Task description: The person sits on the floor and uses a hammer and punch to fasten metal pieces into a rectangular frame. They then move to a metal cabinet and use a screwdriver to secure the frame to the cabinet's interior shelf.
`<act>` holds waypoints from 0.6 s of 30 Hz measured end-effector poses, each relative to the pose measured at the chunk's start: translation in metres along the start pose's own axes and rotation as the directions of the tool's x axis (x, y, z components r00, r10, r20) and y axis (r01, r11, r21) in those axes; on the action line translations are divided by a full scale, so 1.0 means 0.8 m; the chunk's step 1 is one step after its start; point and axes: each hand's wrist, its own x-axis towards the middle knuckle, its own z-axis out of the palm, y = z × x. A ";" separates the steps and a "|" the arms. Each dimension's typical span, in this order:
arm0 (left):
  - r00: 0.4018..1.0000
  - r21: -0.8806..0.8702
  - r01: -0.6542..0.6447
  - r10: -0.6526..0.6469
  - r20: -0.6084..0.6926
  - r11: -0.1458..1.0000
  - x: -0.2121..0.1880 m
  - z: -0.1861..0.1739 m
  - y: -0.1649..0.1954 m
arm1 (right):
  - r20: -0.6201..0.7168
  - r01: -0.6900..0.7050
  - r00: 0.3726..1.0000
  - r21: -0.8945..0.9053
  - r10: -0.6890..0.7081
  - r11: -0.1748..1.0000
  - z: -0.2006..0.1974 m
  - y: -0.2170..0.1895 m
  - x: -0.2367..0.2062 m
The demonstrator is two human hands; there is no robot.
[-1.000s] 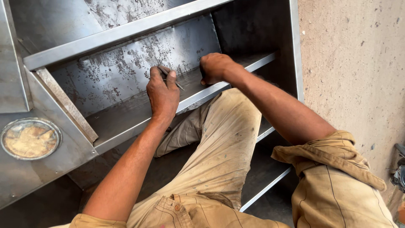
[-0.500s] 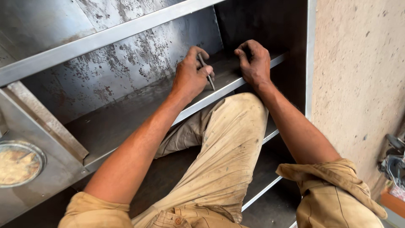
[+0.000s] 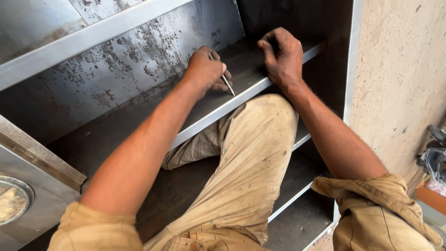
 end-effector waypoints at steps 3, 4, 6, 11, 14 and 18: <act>0.997 0.129 0.077 -0.076 -0.014 0.989 0.001 0.006 0.013 | -0.009 -0.025 1.000 -0.009 0.025 1.000 -0.002 -0.006 -0.001; 0.999 0.138 0.047 -0.043 -0.029 0.989 -0.004 0.007 0.015 | -0.005 -0.055 0.998 -0.018 0.055 0.998 -0.003 -0.008 -0.001; 0.997 0.150 -0.008 0.018 -0.070 0.989 -0.019 0.007 0.011 | 0.005 -0.087 0.996 -0.025 0.087 0.996 -0.005 -0.012 -0.002; 0.935 -0.100 -0.323 0.301 -0.187 0.941 -0.068 0.003 -0.037 | -0.018 -0.069 0.997 -0.003 0.069 0.998 -0.008 -0.016 -0.003; 0.958 -0.265 -0.212 0.147 -0.245 0.941 -0.078 0.002 -0.046 | -0.017 -0.051 0.999 -0.008 0.051 0.999 -0.008 -0.014 -0.005; 0.964 -0.258 -0.150 0.083 -0.253 0.954 -0.080 0.006 -0.026 | -0.048 -0.019 0.999 0.018 0.020 1.000 -0.010 -0.014 -0.005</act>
